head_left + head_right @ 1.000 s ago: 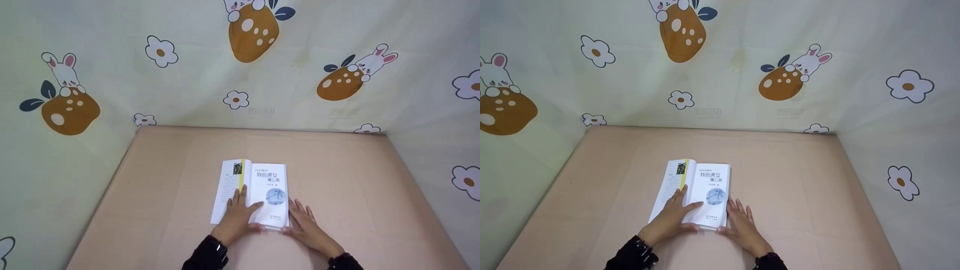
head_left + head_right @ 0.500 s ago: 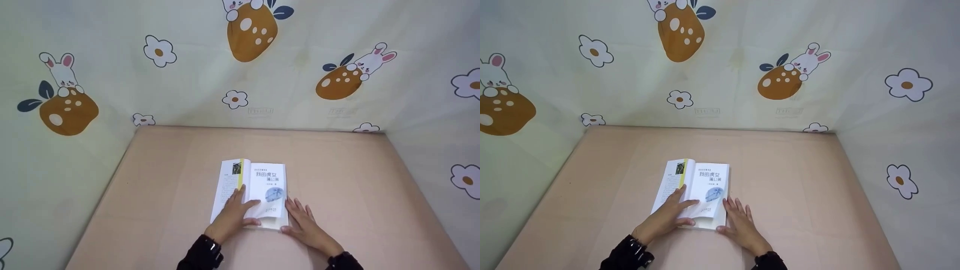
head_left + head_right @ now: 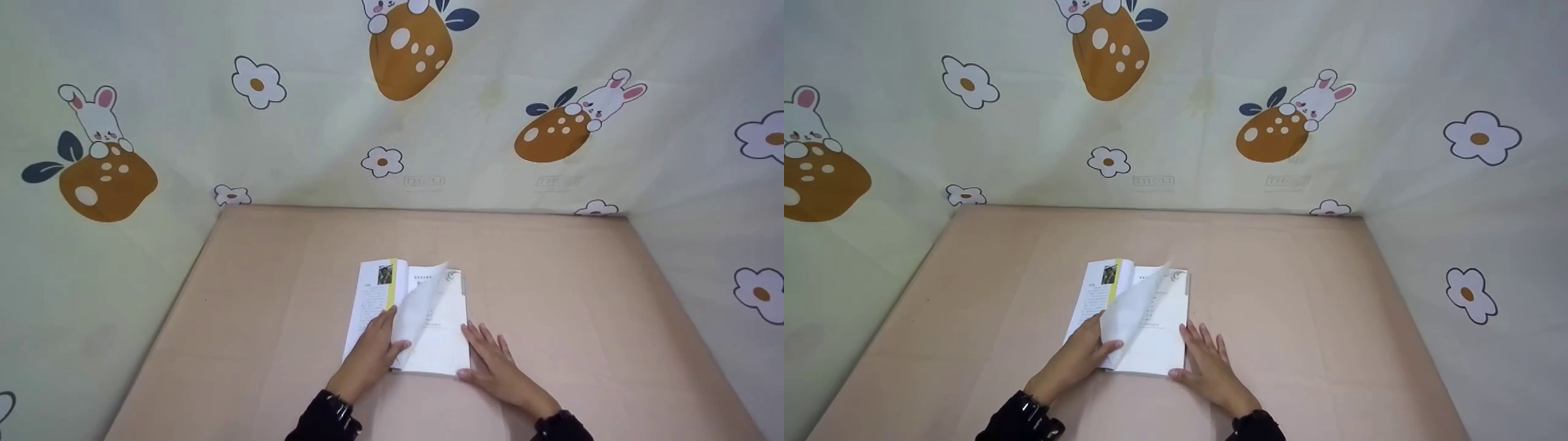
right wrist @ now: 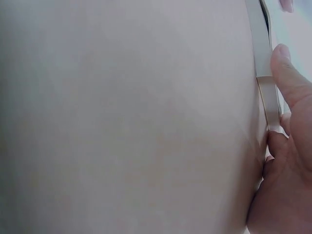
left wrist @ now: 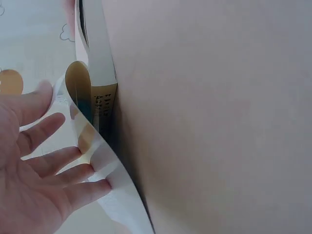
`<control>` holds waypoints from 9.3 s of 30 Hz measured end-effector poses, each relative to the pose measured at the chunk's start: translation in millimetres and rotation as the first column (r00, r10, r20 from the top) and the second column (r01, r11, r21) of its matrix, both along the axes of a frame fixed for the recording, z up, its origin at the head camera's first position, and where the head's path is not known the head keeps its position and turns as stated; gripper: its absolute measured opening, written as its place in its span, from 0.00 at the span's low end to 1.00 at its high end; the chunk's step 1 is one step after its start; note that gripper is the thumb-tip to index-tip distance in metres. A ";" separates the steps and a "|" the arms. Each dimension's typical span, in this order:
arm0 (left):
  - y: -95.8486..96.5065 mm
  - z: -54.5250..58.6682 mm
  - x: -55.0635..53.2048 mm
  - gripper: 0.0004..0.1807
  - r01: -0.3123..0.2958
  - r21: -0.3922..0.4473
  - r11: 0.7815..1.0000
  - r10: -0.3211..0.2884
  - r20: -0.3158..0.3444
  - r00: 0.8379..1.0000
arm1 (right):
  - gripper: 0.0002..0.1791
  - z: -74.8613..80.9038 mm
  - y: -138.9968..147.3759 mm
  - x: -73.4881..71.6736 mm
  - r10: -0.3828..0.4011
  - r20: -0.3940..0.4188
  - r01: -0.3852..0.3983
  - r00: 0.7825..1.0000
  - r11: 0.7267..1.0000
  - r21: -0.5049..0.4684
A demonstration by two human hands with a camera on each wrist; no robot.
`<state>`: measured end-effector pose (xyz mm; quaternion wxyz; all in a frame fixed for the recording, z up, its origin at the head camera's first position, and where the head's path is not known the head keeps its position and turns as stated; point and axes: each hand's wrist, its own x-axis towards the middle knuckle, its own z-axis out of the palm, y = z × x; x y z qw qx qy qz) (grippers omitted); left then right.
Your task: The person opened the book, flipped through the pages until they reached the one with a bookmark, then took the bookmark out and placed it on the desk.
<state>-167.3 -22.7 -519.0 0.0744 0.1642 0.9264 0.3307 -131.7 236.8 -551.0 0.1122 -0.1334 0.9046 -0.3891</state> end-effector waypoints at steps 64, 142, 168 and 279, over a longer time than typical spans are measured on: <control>-6.2 -4.9 7.7 0.37 -0.084 -0.333 0.939 -0.020 -0.298 0.954 | 0.42 1.1 1.9 0.8 -0.012 0.024 0.012 1.000 1.000 0.020; 10.3 8.8 5.7 0.35 0.094 -0.197 0.976 -0.118 -0.116 0.986 | 0.49 -7.4 3.2 -6.7 -0.072 -0.142 0.073 0.987 0.997 0.002; 13.3 6.4 6.2 0.21 0.018 -0.169 0.985 -0.044 -0.151 0.987 | 0.49 -6.9 3.3 -8.1 -0.074 -0.104 0.075 0.992 0.997 0.007; 42.8 12.9 20.8 0.36 0.058 -0.446 0.893 -0.124 -0.121 0.985 | 0.42 -4.3 6.4 -8.3 -0.050 -0.067 0.046 0.996 0.997 -0.062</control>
